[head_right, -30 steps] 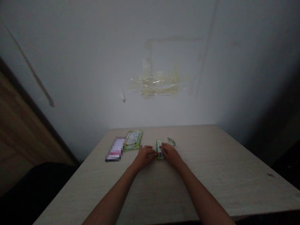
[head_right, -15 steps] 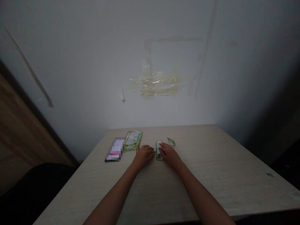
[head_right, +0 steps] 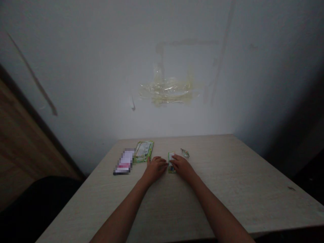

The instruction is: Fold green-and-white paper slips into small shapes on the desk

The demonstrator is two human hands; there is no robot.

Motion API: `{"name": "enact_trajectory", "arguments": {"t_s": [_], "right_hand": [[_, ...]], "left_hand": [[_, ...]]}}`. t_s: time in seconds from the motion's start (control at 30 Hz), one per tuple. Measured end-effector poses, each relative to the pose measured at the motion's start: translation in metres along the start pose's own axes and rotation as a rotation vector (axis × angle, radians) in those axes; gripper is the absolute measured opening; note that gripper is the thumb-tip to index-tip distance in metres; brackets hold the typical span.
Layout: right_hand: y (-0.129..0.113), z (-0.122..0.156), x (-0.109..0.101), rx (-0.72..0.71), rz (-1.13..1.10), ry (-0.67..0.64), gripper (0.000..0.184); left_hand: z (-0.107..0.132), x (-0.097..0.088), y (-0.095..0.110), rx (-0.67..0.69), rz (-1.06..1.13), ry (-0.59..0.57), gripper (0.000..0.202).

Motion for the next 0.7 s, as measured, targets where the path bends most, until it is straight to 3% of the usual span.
{"name": "enact_trajectory", "arguments": {"t_s": [0.7], "right_hand": [[0.0020,-0.0013,0.0027,-0.042,0.006,0.023,0.031]], "left_hand": [[-0.0005,0.0009,-0.0018,-0.003,-0.015,-0.015,0.023]]}}
Point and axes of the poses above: each hand's wrist, its own z-axis away from the middle knuckle, its own x-axis out of the palm, y = z × x, the point moved 4 cm from there along -z, towards the middle knuckle, and after that the axes turned 12 degrees about z, right-handed, at the moved point
